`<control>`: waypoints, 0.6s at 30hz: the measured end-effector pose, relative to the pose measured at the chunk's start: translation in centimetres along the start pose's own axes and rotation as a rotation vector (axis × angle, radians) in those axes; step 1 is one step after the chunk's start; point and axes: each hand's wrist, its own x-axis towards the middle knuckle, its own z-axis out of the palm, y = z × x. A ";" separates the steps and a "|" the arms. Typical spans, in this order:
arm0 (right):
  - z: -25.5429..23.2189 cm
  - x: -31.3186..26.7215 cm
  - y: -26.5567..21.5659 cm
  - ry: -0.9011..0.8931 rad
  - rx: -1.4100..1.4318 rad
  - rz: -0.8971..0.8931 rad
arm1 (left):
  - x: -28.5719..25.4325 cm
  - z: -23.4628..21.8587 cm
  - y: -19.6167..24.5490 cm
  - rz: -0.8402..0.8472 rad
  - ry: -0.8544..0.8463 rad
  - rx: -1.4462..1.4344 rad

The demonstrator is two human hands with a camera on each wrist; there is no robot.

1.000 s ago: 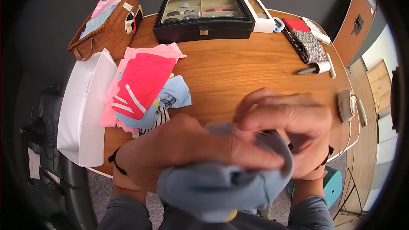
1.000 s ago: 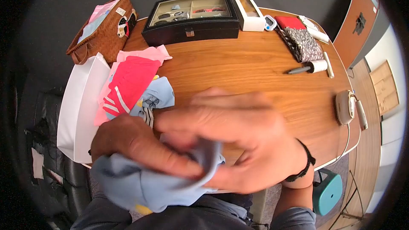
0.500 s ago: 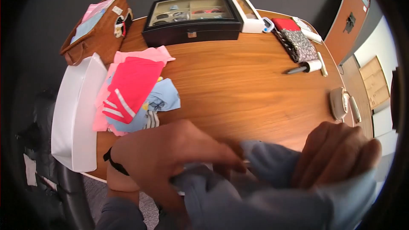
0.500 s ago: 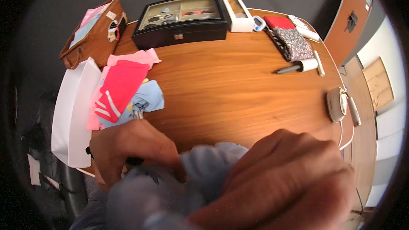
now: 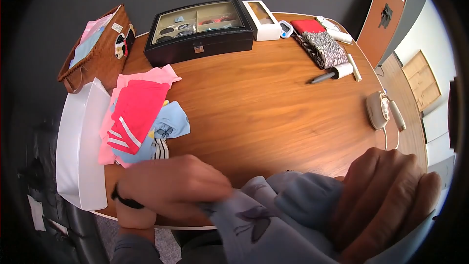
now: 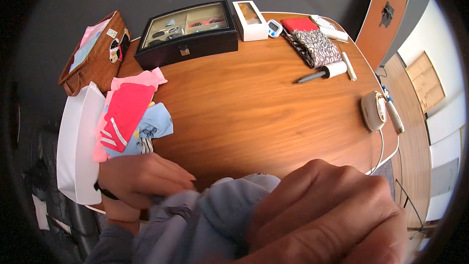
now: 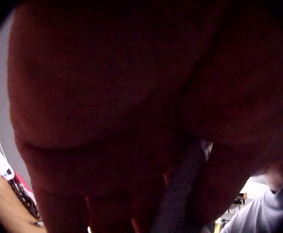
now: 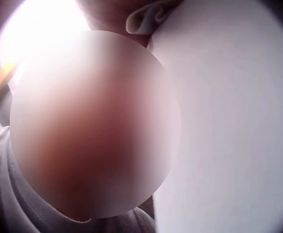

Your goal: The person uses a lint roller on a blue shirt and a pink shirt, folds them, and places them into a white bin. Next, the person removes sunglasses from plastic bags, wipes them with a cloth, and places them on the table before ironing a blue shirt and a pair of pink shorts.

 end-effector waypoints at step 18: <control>-6.9 6.7 4.9 0.535 -0.409 0.476 | -4.4 -3.4 -3.3 -0.481 0.869 -0.009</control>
